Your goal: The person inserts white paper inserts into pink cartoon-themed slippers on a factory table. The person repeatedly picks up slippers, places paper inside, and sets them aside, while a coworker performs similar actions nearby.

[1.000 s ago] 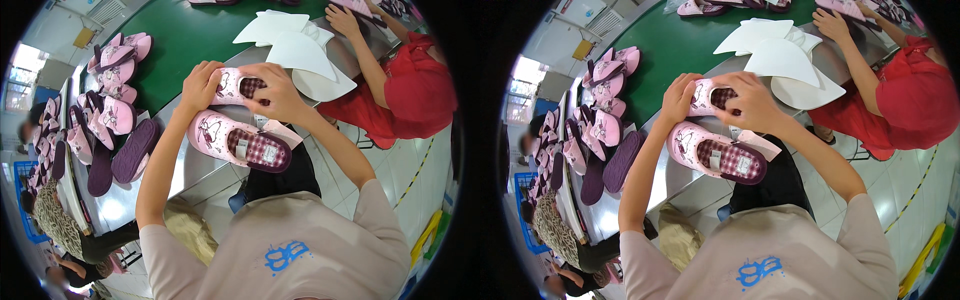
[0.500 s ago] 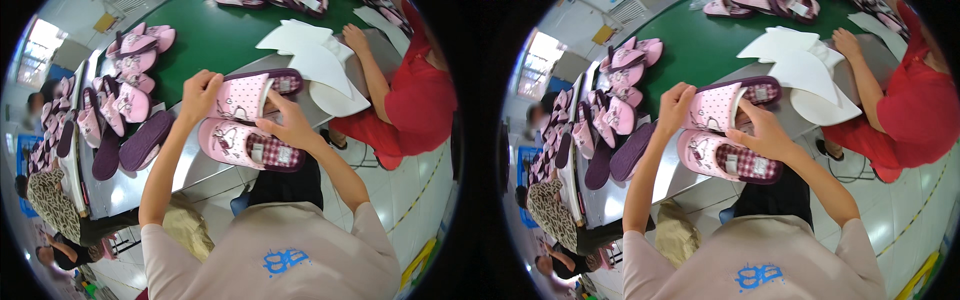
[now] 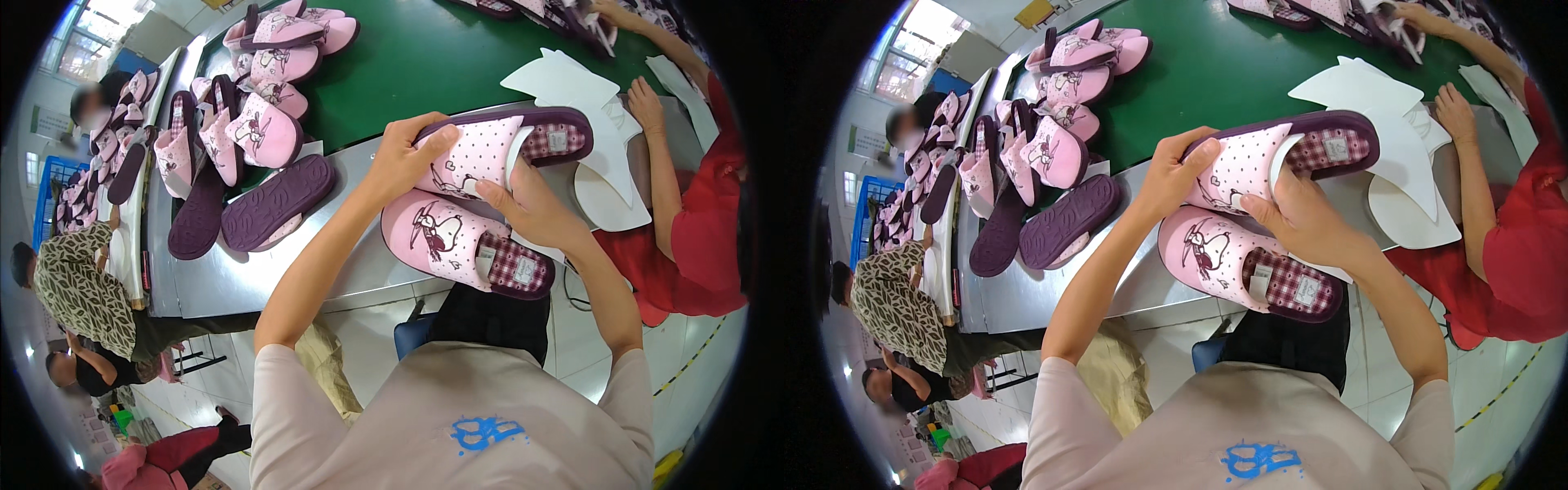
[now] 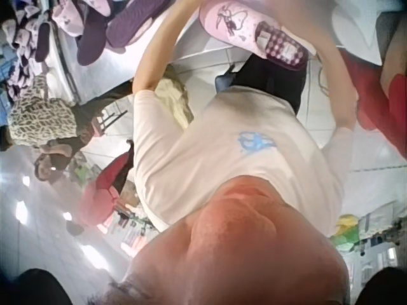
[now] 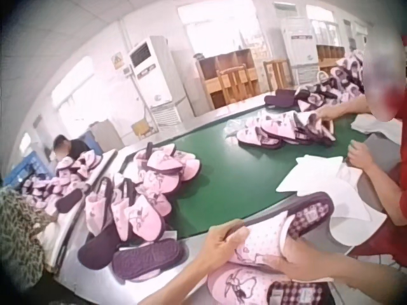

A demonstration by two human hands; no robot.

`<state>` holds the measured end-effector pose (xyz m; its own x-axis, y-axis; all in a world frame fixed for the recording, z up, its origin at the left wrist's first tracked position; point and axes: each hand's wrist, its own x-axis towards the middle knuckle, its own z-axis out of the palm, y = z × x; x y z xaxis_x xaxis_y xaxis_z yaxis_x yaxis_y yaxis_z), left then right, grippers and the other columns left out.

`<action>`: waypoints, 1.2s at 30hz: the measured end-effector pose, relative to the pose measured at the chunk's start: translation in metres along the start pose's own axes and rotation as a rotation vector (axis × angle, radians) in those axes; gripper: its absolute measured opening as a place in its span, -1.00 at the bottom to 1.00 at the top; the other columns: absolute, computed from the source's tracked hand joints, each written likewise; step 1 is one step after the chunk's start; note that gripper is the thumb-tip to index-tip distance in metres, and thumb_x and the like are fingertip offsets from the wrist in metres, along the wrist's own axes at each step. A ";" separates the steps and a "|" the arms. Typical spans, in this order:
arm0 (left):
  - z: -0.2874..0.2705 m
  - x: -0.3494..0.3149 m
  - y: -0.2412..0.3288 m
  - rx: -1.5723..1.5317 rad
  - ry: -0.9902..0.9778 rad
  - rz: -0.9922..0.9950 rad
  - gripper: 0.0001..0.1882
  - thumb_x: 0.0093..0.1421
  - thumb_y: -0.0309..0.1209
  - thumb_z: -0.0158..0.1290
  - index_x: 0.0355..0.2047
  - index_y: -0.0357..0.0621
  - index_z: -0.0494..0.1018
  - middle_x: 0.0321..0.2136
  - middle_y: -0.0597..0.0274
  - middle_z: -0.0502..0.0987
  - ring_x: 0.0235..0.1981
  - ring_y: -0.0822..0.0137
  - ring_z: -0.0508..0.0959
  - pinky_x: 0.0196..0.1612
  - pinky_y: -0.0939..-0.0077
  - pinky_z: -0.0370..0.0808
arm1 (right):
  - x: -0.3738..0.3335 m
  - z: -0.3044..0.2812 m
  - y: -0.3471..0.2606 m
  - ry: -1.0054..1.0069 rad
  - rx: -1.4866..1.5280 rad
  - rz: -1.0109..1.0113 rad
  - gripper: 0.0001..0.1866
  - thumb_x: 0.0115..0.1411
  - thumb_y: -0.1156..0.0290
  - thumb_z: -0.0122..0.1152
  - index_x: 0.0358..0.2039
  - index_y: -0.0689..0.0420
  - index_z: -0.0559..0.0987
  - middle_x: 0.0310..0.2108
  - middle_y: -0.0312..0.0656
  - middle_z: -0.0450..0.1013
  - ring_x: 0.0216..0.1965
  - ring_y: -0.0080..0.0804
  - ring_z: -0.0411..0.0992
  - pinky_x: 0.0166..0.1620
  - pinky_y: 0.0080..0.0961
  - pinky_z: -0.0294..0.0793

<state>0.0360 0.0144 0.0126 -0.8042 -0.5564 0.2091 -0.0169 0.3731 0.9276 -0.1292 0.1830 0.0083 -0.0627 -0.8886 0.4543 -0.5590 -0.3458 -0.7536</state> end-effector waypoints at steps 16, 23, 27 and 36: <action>0.001 0.000 0.017 0.102 -0.138 -0.004 -0.39 0.12 -0.01 0.44 -0.08 -0.34 0.65 -0.30 0.07 0.73 -0.30 0.32 0.69 -0.15 0.38 0.62 | -0.007 0.009 0.011 -0.153 -0.182 0.015 -0.54 0.53 0.02 0.04 0.08 0.20 0.50 -0.17 0.12 0.61 -0.19 0.23 0.58 -0.10 0.08 0.55; 0.008 0.000 0.019 0.200 -0.132 -0.005 -0.41 0.19 0.03 0.37 -0.12 -0.34 0.63 -0.37 0.18 0.68 -0.34 0.43 0.61 -0.17 0.44 0.57 | -0.014 0.007 0.011 -0.081 0.126 0.096 -0.54 0.51 0.04 0.10 0.01 0.24 0.58 -0.13 0.09 0.62 -0.18 0.14 0.58 -0.07 -0.03 0.52; 0.009 0.000 0.017 0.191 -0.109 0.016 -0.53 0.33 -0.08 0.26 -0.14 -0.36 0.66 -0.41 0.15 0.69 -0.38 0.43 0.60 -0.24 0.45 0.56 | -0.031 0.012 0.014 0.056 0.080 0.156 -0.50 0.45 0.01 0.23 -0.35 0.26 0.66 -0.51 0.01 0.56 -0.50 -0.06 0.52 -0.36 -0.22 0.44; 0.008 0.000 -0.006 0.044 0.003 0.087 -0.58 0.45 -0.15 0.18 -0.07 -0.36 0.67 -0.38 0.26 0.68 -0.34 0.47 0.57 -0.20 0.54 0.52 | -0.037 -0.018 -0.001 -0.094 -0.199 -0.040 -0.45 0.26 -0.11 0.41 -0.24 0.23 0.65 -0.58 -0.04 0.50 -0.56 -0.01 0.49 -0.41 -0.17 0.46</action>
<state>0.0312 0.0179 0.0041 -0.8020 -0.5225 0.2893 0.0270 0.4522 0.8915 -0.1417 0.2215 0.0007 0.0347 -0.9028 0.4286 -0.7125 -0.3231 -0.6229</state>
